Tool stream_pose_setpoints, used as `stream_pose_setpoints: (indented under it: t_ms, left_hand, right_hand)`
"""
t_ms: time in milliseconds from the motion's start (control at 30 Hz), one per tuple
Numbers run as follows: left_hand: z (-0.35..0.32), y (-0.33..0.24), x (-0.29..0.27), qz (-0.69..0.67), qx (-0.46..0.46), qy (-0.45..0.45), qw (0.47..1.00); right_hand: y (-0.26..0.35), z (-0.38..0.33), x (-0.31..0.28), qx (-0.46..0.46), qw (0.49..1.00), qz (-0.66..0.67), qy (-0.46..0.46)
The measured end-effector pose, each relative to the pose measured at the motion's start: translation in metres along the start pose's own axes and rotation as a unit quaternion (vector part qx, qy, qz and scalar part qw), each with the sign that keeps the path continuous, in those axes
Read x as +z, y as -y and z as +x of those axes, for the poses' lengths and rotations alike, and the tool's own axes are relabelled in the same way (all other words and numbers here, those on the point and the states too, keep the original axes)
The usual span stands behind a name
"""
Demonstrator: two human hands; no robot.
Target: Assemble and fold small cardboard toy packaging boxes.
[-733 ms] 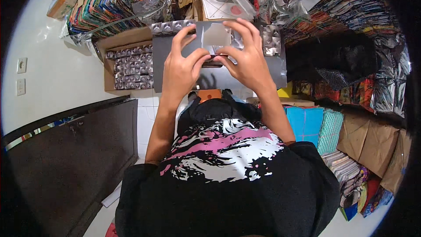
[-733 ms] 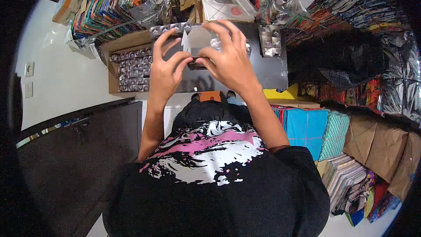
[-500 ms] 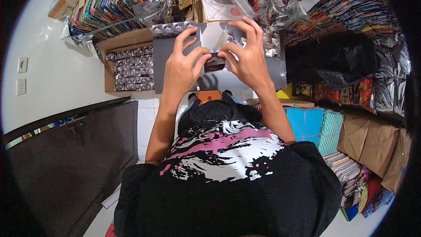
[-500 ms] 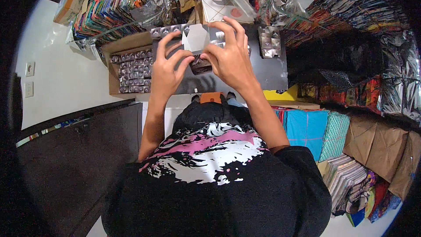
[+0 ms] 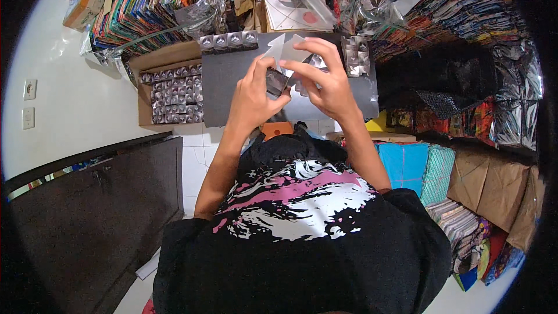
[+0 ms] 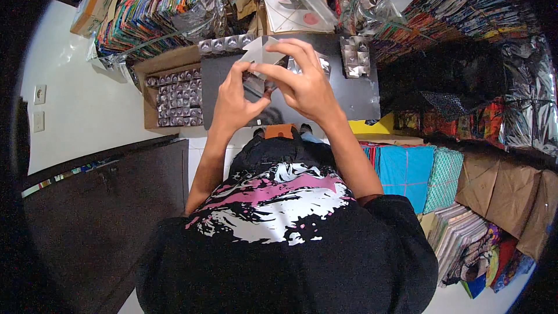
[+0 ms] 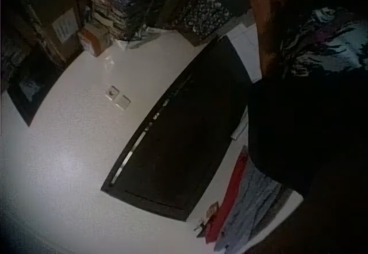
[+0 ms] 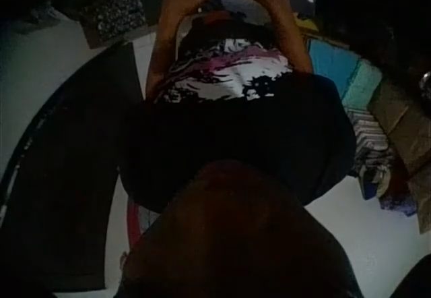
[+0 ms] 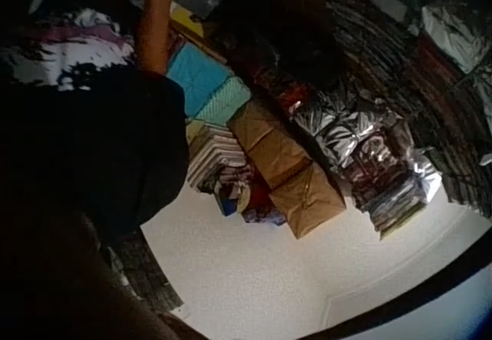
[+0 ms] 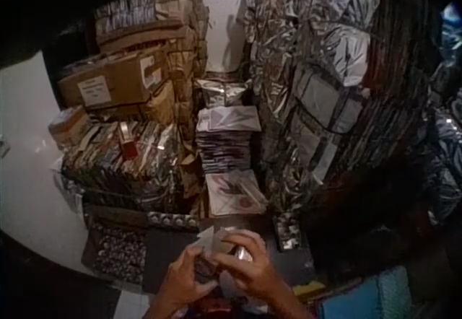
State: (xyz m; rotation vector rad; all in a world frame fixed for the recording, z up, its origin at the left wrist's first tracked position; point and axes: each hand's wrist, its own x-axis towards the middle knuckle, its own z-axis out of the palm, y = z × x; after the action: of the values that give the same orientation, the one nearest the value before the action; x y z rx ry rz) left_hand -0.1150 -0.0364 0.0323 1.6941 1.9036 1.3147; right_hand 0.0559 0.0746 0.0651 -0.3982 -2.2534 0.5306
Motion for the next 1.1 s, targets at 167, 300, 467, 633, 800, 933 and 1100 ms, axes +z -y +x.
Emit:
stream_pose_setpoints:
  t_ms: [167, 300, 467, 633, 800, 933, 1100]
  left_hand:
    - [0.001, -0.005, -0.006, -0.040, -0.009, 0.029, 0.999]
    - [0.003, -0.008, -0.009, -0.075, -0.019, 0.056, 0.995]
    - [0.000, 0.001, -0.012, -0.074, -0.033, 0.078, 0.994]
    - [-0.001, 0.007, -0.015, -0.075, -0.031, 0.113, 0.990]
    - [0.006, 0.002, -0.016, -0.022, 0.108, 0.012, 0.994]
    - [0.005, 0.000, -0.016, 0.011, 0.046, 0.065, 0.997]
    - [0.004, 0.005, -0.020, 0.003, 0.005, 0.085, 0.996]
  right_hand:
    - [-0.002, 0.001, 0.001, 0.009, 0.998, 0.004, -0.068]
    - [-0.005, -0.002, 0.004, -0.002, 0.999, -0.033, -0.013]
    - [0.002, -0.007, -0.001, 0.035, 0.993, -0.063, 0.089]
    - [0.004, -0.010, -0.004, 0.029, 0.985, -0.067, 0.158]
    - [0.003, -0.011, 0.000, 0.033, 0.981, -0.103, 0.158]
    - [0.005, -0.008, 0.002, 0.039, 0.987, -0.106, 0.114]
    - [0.007, -0.007, 0.003, 0.047, 0.993, -0.086, 0.060]
